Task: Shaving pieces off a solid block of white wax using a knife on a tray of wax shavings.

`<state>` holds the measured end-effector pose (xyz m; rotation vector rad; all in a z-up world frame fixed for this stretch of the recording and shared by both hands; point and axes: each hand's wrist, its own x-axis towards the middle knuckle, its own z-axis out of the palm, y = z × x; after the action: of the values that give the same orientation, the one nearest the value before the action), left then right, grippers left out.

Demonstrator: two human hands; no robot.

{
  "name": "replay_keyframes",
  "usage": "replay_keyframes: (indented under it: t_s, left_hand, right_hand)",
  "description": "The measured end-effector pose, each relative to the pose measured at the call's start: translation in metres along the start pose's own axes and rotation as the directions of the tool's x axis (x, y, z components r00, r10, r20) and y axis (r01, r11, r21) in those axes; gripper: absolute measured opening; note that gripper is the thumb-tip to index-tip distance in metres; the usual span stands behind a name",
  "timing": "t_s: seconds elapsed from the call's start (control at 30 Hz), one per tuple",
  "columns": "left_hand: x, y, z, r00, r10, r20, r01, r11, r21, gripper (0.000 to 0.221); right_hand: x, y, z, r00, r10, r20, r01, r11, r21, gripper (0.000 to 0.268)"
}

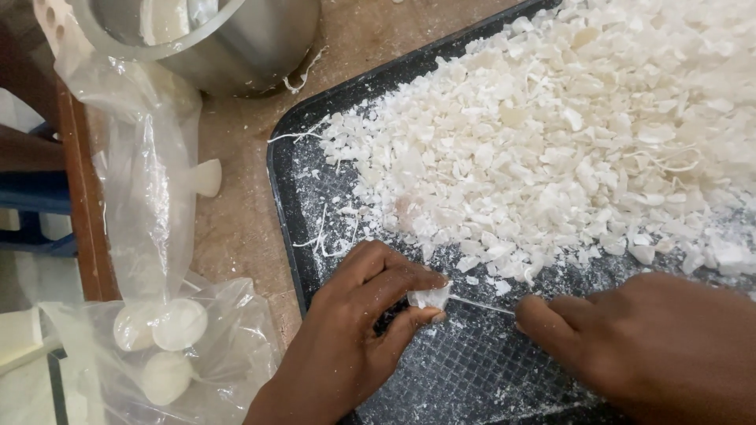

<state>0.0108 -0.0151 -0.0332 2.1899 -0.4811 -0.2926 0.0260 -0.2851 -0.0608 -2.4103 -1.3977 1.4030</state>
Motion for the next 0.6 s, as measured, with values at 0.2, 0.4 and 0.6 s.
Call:
replay_keyframes:
  t_s: [0.2, 0.4, 0.6]
  left_hand:
    - [0.0, 0.002, -0.003, 1.0, -0.022, 0.003, 0.022, 1.0, -0.012, 0.026]
    - [0.001, 0.002, -0.006, 0.999, -0.028, 0.023, 0.029, 0.999, -0.021, 0.026]
    - [0.001, 0.004, -0.007, 0.999, -0.029, 0.022, 0.029, 1.0, -0.006, 0.026]
  right_hand:
    - [-0.002, -0.014, -0.019, 0.995, 0.071, 0.065, -0.073, 0.997, 0.016, 0.082]
    - [-0.001, -0.016, -0.02, 0.996, 0.061, 0.06, -0.06, 0.998, -0.012, 0.077]
    - [0.001, -0.022, -0.026, 0.997, 0.08, 0.012, -0.08, 0.997, -0.014, 0.07]
